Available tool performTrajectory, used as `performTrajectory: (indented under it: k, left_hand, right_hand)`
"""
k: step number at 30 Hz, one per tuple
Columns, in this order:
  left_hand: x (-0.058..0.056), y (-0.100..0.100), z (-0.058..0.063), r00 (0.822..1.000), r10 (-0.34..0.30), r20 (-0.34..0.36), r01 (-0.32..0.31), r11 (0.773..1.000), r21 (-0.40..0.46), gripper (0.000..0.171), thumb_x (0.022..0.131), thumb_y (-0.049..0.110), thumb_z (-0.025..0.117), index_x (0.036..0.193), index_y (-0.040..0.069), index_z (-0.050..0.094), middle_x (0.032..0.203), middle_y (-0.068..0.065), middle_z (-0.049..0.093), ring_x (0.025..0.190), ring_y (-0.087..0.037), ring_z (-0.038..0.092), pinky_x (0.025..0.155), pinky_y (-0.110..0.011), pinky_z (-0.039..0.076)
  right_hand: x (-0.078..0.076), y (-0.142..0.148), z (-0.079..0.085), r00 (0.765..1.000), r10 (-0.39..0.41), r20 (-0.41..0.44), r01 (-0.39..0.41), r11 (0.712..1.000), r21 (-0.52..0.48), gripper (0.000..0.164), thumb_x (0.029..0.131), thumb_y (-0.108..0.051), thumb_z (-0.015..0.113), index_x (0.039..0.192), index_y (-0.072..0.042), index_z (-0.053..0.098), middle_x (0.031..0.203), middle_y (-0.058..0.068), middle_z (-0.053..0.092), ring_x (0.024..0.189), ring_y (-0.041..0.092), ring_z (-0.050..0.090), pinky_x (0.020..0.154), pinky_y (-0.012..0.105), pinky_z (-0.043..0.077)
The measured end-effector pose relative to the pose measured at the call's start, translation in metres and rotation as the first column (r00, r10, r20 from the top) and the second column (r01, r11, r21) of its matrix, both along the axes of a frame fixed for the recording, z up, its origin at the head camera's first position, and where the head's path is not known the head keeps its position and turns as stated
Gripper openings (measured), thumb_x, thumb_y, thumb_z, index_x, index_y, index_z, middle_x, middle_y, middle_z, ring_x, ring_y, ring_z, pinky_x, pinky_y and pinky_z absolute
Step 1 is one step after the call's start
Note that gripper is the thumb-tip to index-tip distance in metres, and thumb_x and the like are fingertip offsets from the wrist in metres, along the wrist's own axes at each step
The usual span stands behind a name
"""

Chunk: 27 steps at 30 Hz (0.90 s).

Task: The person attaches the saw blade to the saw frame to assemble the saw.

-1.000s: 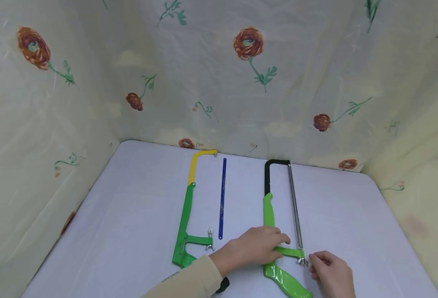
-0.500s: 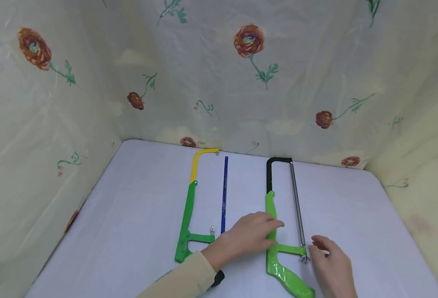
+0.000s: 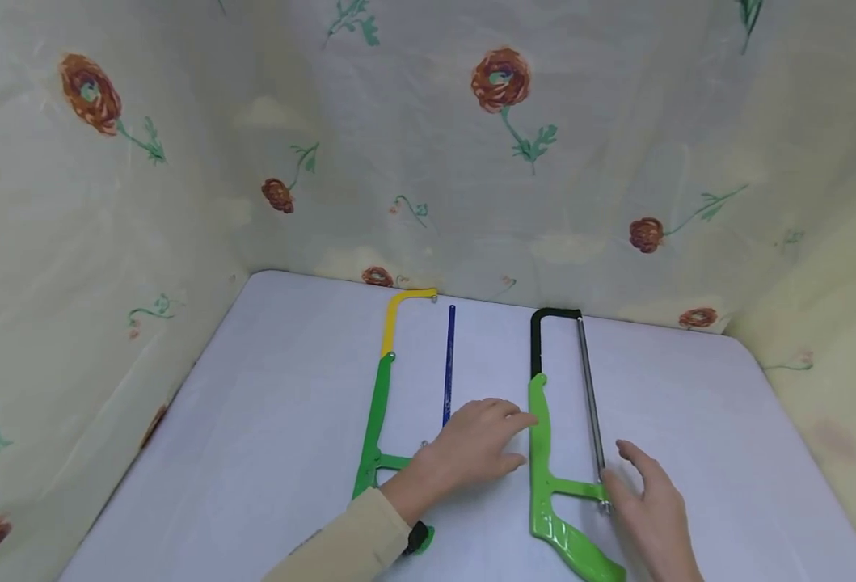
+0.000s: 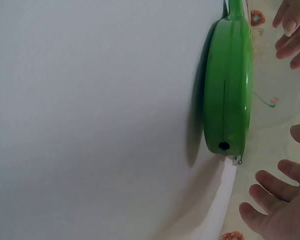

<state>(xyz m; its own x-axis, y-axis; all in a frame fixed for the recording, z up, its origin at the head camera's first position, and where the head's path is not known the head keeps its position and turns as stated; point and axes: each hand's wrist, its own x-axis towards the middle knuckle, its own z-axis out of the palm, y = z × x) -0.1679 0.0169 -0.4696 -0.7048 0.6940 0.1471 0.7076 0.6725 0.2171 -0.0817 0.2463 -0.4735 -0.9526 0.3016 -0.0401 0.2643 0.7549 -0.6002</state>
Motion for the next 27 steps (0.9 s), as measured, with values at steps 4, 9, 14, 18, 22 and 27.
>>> performTrajectory:
  k: [4, 9, 14, 18, 22, 27]
  left_hand:
    - [-0.002, -0.008, 0.001, 1.000, 0.024, -0.001, -0.024, 0.999, 0.022, 0.051, 0.086, 0.043, 0.060, 0.133, 0.029, 0.046, 0.128, 0.006, 0.055, 0.121, -0.012, 0.050, 0.099, -0.031, 0.044]
    - [-0.002, -0.019, 0.005, 0.998, 0.060, 0.030, -0.061, 0.998, 0.026, 0.051, 0.086, 0.044, 0.059, 0.133, 0.029, 0.046, 0.130, 0.005, 0.053, 0.122, -0.013, 0.049, 0.099, -0.031, 0.045]
    - [-0.003, -0.029, 0.008, 0.993, 0.107, 0.058, -0.108, 0.994, 0.023, 0.051, 0.086, 0.044, 0.059, 0.133, 0.030, 0.045, 0.130, 0.006, 0.053, 0.122, -0.013, 0.049, 0.099, -0.031, 0.045]
    - [-0.004, -0.036, 0.009, 0.989, 0.131, 0.062, -0.133, 0.991, 0.018, 0.052, 0.086, 0.044, 0.059, 0.134, 0.030, 0.045, 0.130, 0.006, 0.053, 0.121, -0.013, 0.050, 0.098, -0.031, 0.045]
    - [-0.006, -0.042, 0.008, 0.986, 0.156, 0.060, -0.157, 0.988, 0.007, 0.052, 0.086, 0.045, 0.059, 0.134, 0.031, 0.044, 0.129, 0.007, 0.053, 0.119, -0.012, 0.050, 0.096, -0.031, 0.046]
    - [-0.008, -0.054, 0.009, 0.981, 0.189, 0.045, -0.188, 0.982, -0.013, 0.053, 0.086, 0.047, 0.058, 0.135, 0.031, 0.043, 0.128, 0.006, 0.053, 0.116, -0.012, 0.051, 0.092, -0.031, 0.048]
  right_hand:
    - [-0.001, -0.003, 0.001, 0.998, 0.028, -0.050, -0.027, 1.000, 0.002, 0.057, 0.092, -0.035, 0.052, 0.141, -0.011, 0.035, 0.139, 0.020, 0.043, 0.131, 0.043, 0.033, 0.102, 0.060, 0.028]
    - [-0.004, -0.007, 0.004, 0.994, 0.055, -0.092, -0.054, 0.998, 0.022, 0.057, 0.091, -0.035, 0.053, 0.140, -0.010, 0.037, 0.137, 0.020, 0.045, 0.129, 0.042, 0.036, 0.101, 0.058, 0.029]
    - [-0.007, -0.012, 0.006, 0.995, 0.052, -0.084, -0.049, 0.998, 0.034, 0.058, 0.091, -0.035, 0.053, 0.140, -0.009, 0.036, 0.138, 0.021, 0.044, 0.129, 0.043, 0.036, 0.100, 0.059, 0.030]
    - [-0.009, -0.016, 0.007, 0.996, 0.042, -0.084, -0.039, 0.999, 0.036, 0.059, 0.091, -0.033, 0.054, 0.141, -0.008, 0.034, 0.137, 0.022, 0.045, 0.127, 0.042, 0.037, 0.099, 0.060, 0.030]
    - [-0.011, -0.020, 0.009, 0.995, 0.047, -0.090, -0.044, 0.998, 0.036, 0.059, 0.091, -0.030, 0.055, 0.141, -0.008, 0.034, 0.137, 0.022, 0.045, 0.126, 0.042, 0.039, 0.099, 0.060, 0.031]
    - [-0.015, -0.029, 0.012, 0.995, 0.057, -0.088, -0.053, 0.998, 0.042, 0.061, 0.090, -0.029, 0.055, 0.142, -0.008, 0.032, 0.137, 0.022, 0.045, 0.125, 0.042, 0.040, 0.098, 0.060, 0.032]
